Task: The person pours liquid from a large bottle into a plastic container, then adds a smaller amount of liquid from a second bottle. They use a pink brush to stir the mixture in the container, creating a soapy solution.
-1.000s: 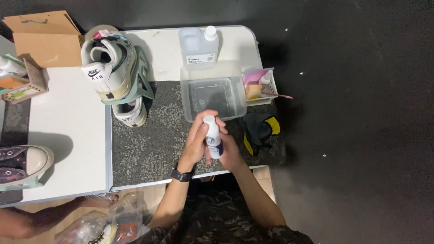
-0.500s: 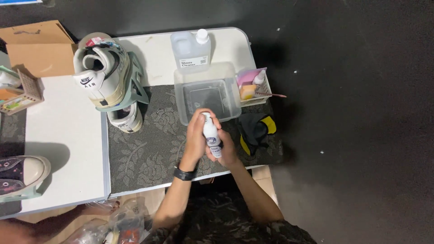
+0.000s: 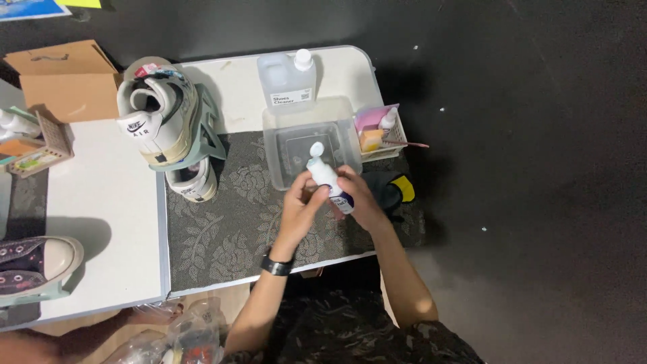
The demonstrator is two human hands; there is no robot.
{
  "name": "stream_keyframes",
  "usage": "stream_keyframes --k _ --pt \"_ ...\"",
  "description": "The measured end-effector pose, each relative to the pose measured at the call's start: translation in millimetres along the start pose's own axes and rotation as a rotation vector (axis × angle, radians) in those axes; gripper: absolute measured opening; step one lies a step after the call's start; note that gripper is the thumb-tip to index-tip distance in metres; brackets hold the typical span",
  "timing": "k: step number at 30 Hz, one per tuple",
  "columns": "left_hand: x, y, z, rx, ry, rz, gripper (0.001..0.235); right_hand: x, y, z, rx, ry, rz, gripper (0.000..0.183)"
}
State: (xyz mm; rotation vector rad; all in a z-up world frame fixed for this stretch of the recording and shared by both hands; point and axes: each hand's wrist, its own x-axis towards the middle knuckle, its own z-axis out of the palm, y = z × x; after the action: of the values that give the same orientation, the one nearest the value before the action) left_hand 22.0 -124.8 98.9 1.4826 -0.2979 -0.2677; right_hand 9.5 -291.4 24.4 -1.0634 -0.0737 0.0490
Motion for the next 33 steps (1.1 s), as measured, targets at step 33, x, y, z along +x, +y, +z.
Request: stream_keyframes --k 33 --pt "-141.0 -117.8 -81.1 0.543 0.537 0.04 0.017 126.7 -120.0 57.8 -0.134 0.027 -0.109 0.022"
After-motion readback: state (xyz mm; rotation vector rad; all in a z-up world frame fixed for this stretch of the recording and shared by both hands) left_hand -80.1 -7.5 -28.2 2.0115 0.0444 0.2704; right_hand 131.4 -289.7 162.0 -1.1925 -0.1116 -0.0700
